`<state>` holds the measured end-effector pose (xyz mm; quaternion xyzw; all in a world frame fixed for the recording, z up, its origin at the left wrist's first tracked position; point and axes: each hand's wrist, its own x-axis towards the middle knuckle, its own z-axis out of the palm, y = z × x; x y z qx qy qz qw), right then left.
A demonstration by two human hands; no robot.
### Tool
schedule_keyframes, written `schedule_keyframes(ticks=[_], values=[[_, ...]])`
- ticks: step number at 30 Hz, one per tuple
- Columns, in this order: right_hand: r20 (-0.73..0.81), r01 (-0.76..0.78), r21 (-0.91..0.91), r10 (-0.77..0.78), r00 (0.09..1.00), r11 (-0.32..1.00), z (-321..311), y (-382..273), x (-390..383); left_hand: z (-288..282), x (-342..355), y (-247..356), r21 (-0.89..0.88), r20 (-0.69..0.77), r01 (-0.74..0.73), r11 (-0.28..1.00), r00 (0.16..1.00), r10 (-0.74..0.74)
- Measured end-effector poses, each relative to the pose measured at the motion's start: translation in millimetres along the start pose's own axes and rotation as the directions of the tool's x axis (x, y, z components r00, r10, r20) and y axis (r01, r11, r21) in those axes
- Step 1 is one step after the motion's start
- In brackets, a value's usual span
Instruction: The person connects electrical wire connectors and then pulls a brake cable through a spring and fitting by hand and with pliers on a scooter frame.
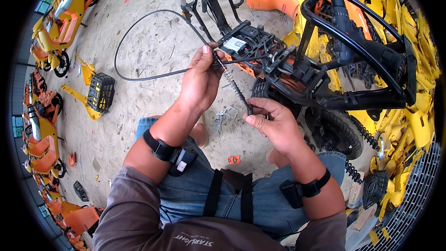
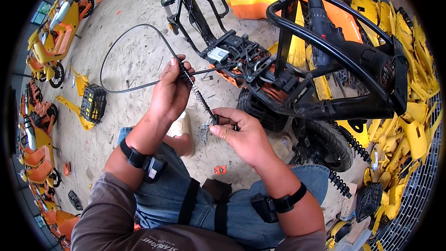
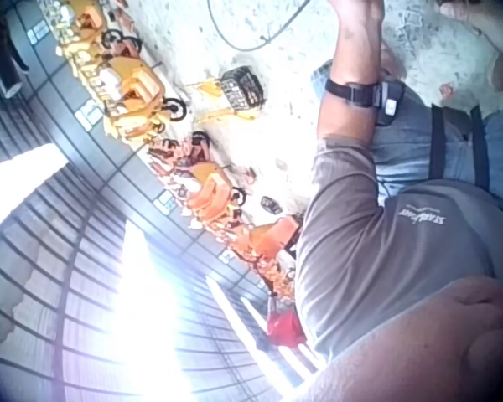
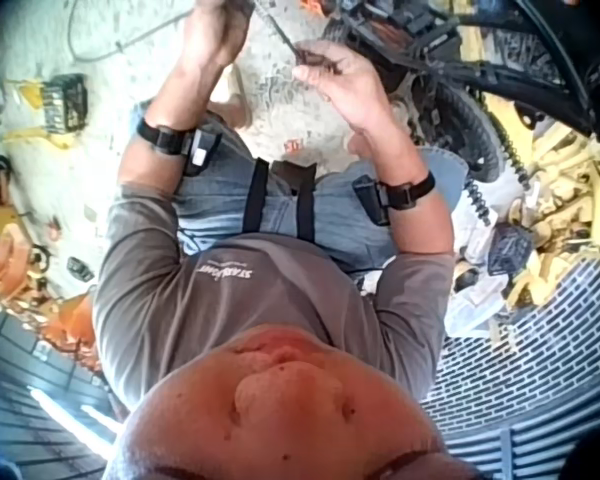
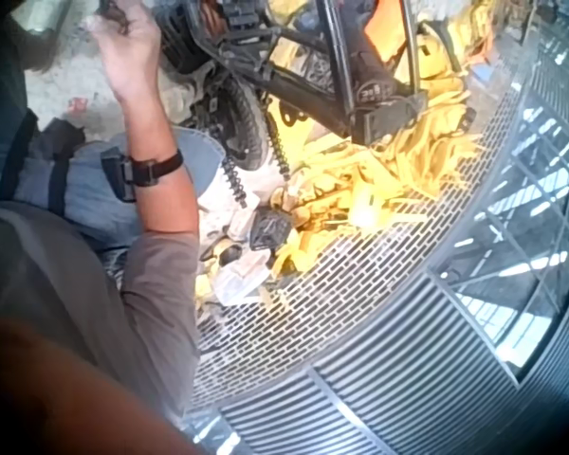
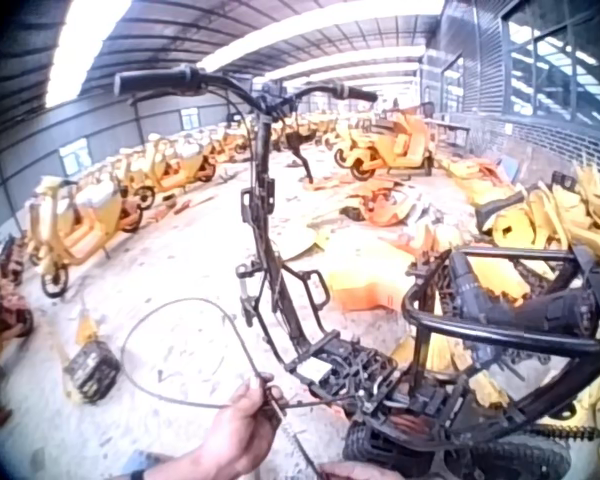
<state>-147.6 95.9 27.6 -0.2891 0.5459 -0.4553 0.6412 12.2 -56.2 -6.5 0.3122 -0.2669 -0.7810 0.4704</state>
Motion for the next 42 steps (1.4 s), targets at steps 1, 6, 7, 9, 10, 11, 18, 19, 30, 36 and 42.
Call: schedule_keyframes(ticks=[1,6,7,9,10,11,18,19,30,36,42], values=[[-0.003,0.015,0.001,-0.015,1.0,1.0,-0.3,0.6,0.0,1.6,-1.0,0.2,0.002,-0.007,-0.006,1.0,1.0,0.006],[-0.039,0.104,-0.092,-0.108,0.993,0.99,-1.1,6.7,0.6,4.8,-2.0,1.4,-0.004,-0.001,-0.039,0.999,0.999,0.039],[-0.05,0.111,-0.119,-0.118,0.992,0.987,-1.4,8.1,1.2,6.0,-2.7,2.0,0.005,-0.001,-0.043,0.999,0.999,0.043],[-0.074,0.124,-0.173,-0.138,0.988,0.977,-2.2,10.5,2.5,6.6,-3.5,1.5,0.031,0.016,-0.055,0.998,0.998,0.055],[-0.078,0.135,-0.191,-0.152,0.985,0.972,-2.2,10.5,2.7,6.2,-4.0,1.0,0.047,0.032,-0.065,0.997,0.997,0.063],[-0.082,0.145,-0.208,-0.165,0.983,0.967,-2.2,10.4,3.0,6.0,-4.6,0.5,0.064,0.048,-0.074,0.995,0.996,0.071],[-0.086,0.17,-0.289,-0.202,0.976,0.942,-1.9,17.9,6.0,8.6,-14.0,-13.9,0.049,0.015,0.059,0.997,0.998,-0.06],[-0.087,0.158,-0.236,-0.182,0.979,0.959,-1.4,19.1,6.2,8.5,-13.0,-12.7,0.065,-0.013,0.098,0.993,0.995,-0.097],[0.097,-0.065,0.428,0.026,0.995,0.901,-17.5,19.4,5.0,-1.7,-4.4,-9.2,-0.022,-0.123,0.188,0.982,0.974,-0.19],[0.046,-0.1,0.275,0.091,0.995,0.956,-8.6,2.0,-1.2,-1.9,-1.0,-2.7,-0.037,-0.156,0.144,0.989,0.977,-0.148],[0.055,-0.127,0.036,0.125,0.991,0.991,-10.3,3.5,-2.4,-4.0,0.0,-1.2,-0.024,-0.161,0.126,0.992,0.979,-0.129]])
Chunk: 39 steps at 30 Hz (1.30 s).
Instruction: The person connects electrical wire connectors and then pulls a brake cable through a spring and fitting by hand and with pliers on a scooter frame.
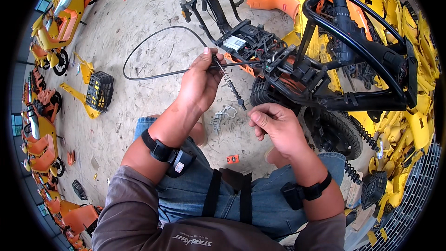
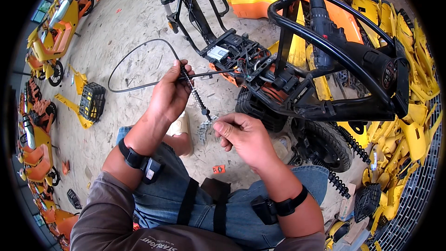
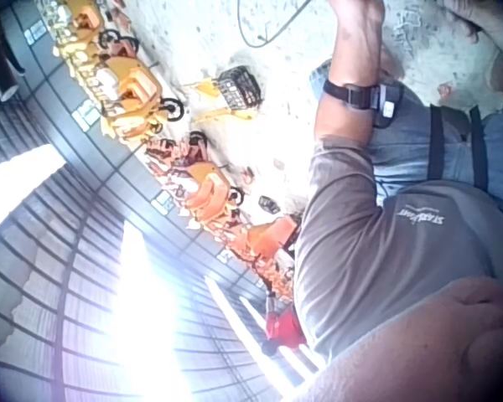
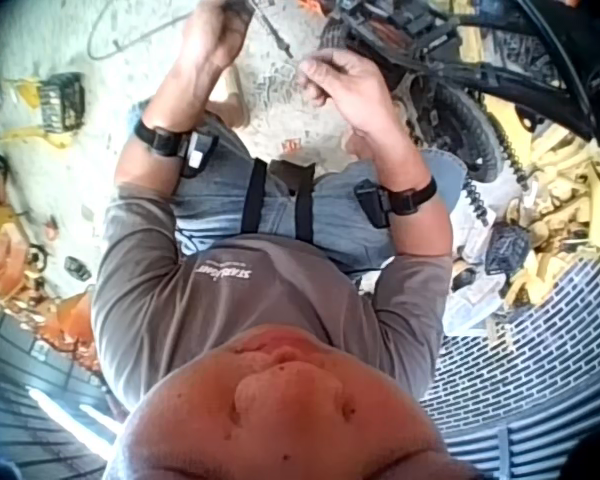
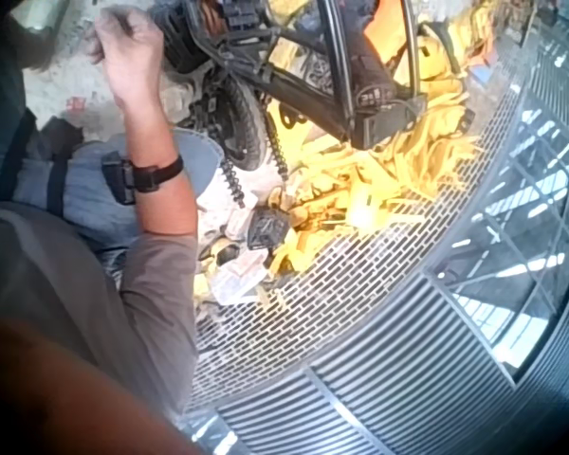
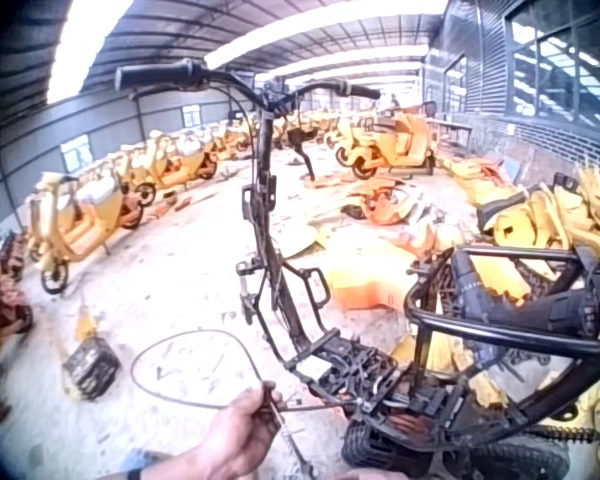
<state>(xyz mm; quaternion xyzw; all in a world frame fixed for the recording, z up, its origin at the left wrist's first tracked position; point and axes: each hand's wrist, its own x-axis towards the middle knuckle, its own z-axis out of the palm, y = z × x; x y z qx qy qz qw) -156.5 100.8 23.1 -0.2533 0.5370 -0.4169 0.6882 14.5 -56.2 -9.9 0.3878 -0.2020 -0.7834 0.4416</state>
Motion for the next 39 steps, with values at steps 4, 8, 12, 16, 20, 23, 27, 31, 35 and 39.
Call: schedule_keyframes(ticks=[4,8,12,16,20,23,27,31,35,39], values=[[-0.055,0.012,0.082,-0.007,0.998,0.997,3.2,6.5,2.3,0.3,0.8,0.5,0.008,0.002,-0.005,1.0,1.0,0.005],[-0.075,0.126,0.016,-0.124,0.989,0.992,8.2,17.3,3.7,0.9,0.8,1.3,0.015,0.006,-0.008,1.0,1.0,0.008],[-0.074,0.191,-0.018,-0.191,0.979,0.981,11.4,13.5,1.5,0.3,1.3,1.7,0.017,0.0,0.0,1.0,1.0,0.0],[-0.075,0.138,-0.112,-0.147,0.986,0.984,12.7,7.9,-0.6,-0.3,1.6,1.7,0.011,0.003,-0.001,1.0,1.0,0.001],[-0.091,0.261,-0.152,-0.276,0.957,0.953,15.5,15.3,0.8,1.0,0.3,1.7,0.012,0.008,-0.005,1.0,1.0,0.005],[-0.123,0.281,-0.148,-0.299,0.946,0.948,18.4,16.3,1.0,0.6,1.2,0.2,0.016,0.019,-0.004,1.0,1.0,0.004],[-0.124,0.311,-0.172,-0.334,0.934,0.935,20.4,15.7,-0.3,1.4,-0.1,-0.3,0.027,0.015,-0.01,1.0,1.0,0.009],[-0.124,0.368,-0.2,-0.396,0.91,0.908,20.9,18.1,1.0,2.6,-1.9,-0.4,0.044,0.025,-0.012,0.999,1.0,0.011],[-0.127,0.395,-0.211,-0.426,0.896,0.894,21.3,17.3,1.7,5.9,-4.4,-3.3,0.052,0.01,-0.015,0.999,1.0,0.014],[-0.172,0.378,-0.138,-0.398,0.901,0.915,22.3,20.7,3.6,6.1,-4.7,-3.9,0.049,0.015,-0.03,0.998,0.999,0.03]])
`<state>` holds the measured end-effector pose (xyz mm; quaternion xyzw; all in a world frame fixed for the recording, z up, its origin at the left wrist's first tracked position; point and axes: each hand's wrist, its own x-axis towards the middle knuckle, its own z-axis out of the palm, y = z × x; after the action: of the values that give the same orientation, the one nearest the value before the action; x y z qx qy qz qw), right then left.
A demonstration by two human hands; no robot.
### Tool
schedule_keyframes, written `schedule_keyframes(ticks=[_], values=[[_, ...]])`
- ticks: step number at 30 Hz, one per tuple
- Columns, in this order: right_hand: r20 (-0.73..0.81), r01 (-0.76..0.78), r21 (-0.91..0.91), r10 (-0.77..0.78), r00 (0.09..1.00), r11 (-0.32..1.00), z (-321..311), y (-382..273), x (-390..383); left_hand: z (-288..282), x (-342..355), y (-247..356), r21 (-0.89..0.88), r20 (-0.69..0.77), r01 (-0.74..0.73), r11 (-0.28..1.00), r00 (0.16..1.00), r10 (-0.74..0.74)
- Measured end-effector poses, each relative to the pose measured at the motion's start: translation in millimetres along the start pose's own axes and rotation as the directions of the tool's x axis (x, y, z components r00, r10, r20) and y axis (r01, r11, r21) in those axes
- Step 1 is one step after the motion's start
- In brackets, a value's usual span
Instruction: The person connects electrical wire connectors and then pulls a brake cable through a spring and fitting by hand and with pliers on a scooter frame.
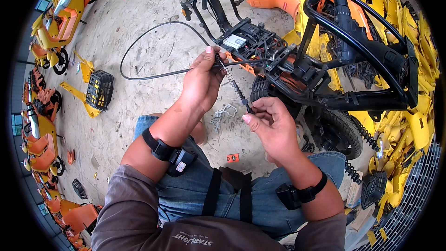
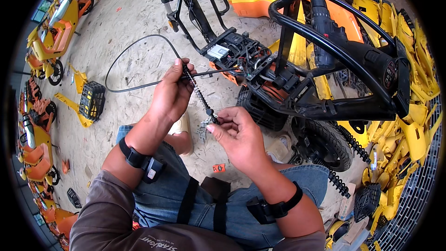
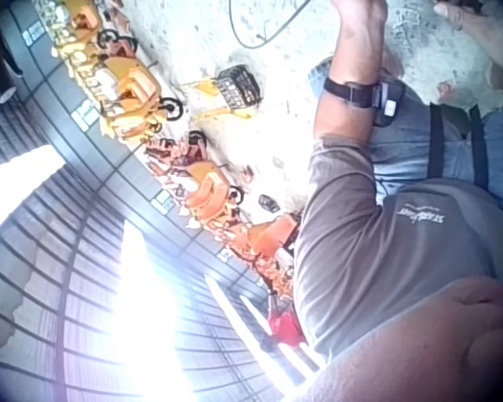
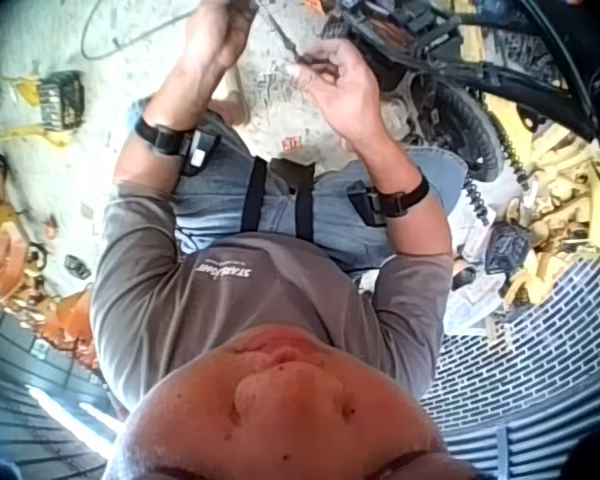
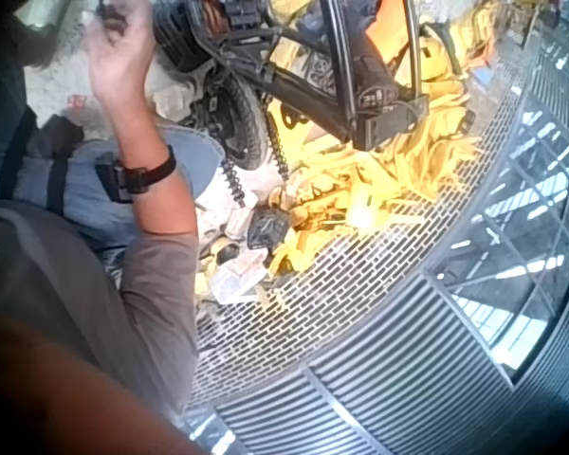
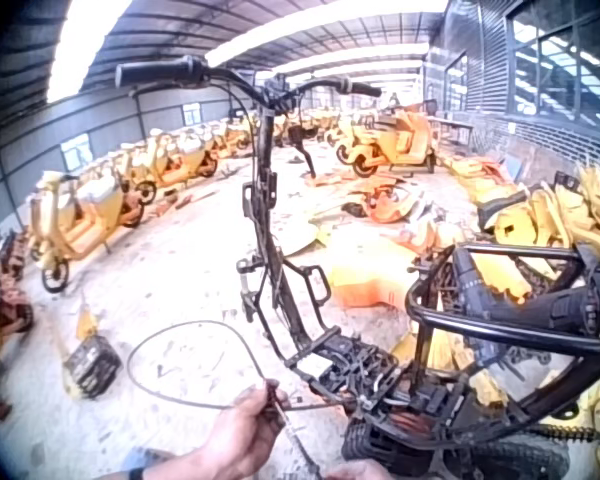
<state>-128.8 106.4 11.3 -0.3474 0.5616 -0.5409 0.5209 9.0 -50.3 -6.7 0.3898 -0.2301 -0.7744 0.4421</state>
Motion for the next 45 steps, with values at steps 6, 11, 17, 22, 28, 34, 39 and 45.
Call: schedule_keyframes(ticks=[6,11,17,22,28,34,39,45], values=[[0.04,-0.154,0.181,0.149,0.988,0.971,-4.1,-4.7,4.8,2.6,-2.6,2.0,0.0,-0.009,0.006,1.0,1.0,-0.006],[0.089,-0.222,0.225,0.207,0.974,0.949,-7.3,-3.7,5.4,2.6,-3.5,1.7,0.013,0.006,-0.01,1.0,1.0,0.01],[0.127,-0.277,0.314,0.249,0.96,0.908,-5.5,-6.6,4.7,2.5,-3.4,1.6,0.016,-0.016,-0.028,0.999,0.999,0.028],[0.117,-0.283,0.223,0.262,0.958,0.933,-4.7,-6.0,5.0,1.6,-3.3,1.9,0.02,0.006,-0.028,0.999,1.0,0.028],[0.138,-0.345,0.237,0.32,0.937,0.908,-6.4,-3.2,6.3,2.7,-3.2,2.9,0.026,-0.01,-0.03,0.999,0.999,0.031],[0.175,-0.434,0.241,0.402,0.899,0.868,-8.3,-6.2,7.3,1.8,-3.2,2.4,0.022,-0.004,-0.03,0.999,1.0,0.03],[0.129,-0.263,0.094,0.251,0.96,0.96,-0.6,-5.8,3.4,0.0,-1.8,1.8,0.02,-0.004,-0.027,0.999,1.0,0.027],[0.148,-0.291,0.069,0.278,0.949,0.954,-4.9,-0.2,6.6,1.2,-2.9,2.3,0.031,-0.008,-0.025,0.999,1.0,0.025]])
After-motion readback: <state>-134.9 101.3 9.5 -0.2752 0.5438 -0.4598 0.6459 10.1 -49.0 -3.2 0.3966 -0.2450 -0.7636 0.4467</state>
